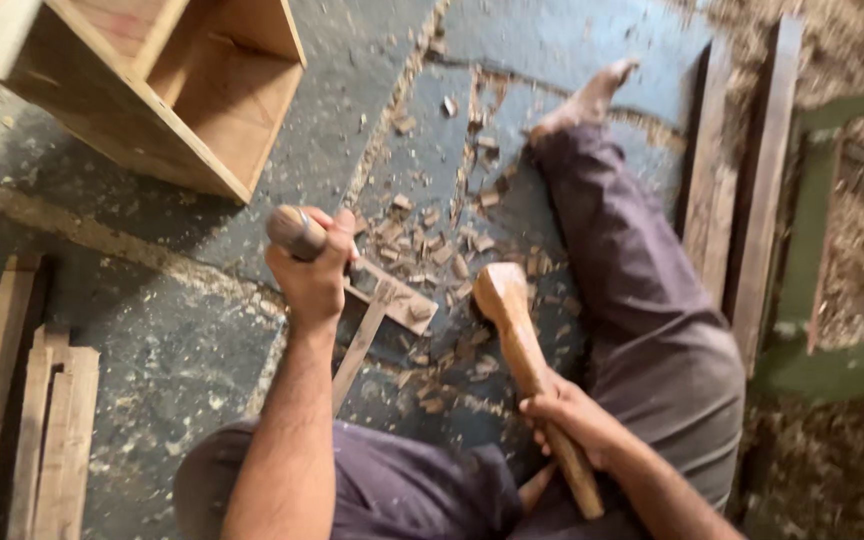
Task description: The person sits on the floor and uses a wooden mallet to strike a chisel, carving a small piece of wood held between their legs. Wood shavings accumulate on the floor as the person repeatedly chips away at the wood.
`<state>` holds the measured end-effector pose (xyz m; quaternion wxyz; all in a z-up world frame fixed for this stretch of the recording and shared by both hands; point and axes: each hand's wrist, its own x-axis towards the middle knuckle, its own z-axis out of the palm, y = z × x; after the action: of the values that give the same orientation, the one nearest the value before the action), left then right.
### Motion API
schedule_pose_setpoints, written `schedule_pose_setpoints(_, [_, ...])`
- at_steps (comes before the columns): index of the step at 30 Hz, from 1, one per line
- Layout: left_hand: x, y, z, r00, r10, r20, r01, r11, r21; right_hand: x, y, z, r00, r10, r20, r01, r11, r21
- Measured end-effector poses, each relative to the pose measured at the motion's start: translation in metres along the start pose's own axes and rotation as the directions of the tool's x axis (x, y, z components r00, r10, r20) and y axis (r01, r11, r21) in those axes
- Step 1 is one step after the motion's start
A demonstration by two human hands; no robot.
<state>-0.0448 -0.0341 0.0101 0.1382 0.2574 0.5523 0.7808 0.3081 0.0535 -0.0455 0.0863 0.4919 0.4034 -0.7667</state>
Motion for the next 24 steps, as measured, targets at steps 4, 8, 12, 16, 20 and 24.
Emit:
schedule_pose_setpoints(4, [0.008,0.0,-0.004,0.994,-0.076,-0.074,0.064,0.985,-0.158,0.001,0.002,0.004,1.0,-0.005,0.001,0.005,1.0,-0.03])
schedule_pose_setpoints(8, [0.013,-0.006,-0.008,0.994,-0.074,-0.082,0.056,0.978,-0.2,0.001,0.0,0.006,1.0,0.003,0.004,-0.003,1.0,-0.007])
schedule_pose_setpoints(12, [0.015,-0.011,-0.008,0.992,-0.083,-0.092,0.062,0.975,-0.211,0.0,-0.001,0.006,1.0,0.005,-0.008,-0.005,1.0,-0.021])
schedule_pose_setpoints(16, [0.017,-0.013,-0.007,0.986,-0.122,-0.114,0.097,0.974,-0.206,0.0,0.0,0.006,1.0,-0.003,-0.009,0.002,0.999,-0.04])
schedule_pose_setpoints(20, [0.016,-0.011,-0.004,0.991,-0.09,-0.098,0.066,0.973,-0.219,-0.001,-0.003,0.007,1.0,0.011,-0.009,-0.011,1.0,-0.015])
schedule_pose_setpoints(24, [0.022,-0.014,-0.005,0.991,-0.115,-0.069,0.103,0.982,-0.158,-0.007,-0.002,0.008,1.0,0.024,0.019,-0.024,0.999,0.046])
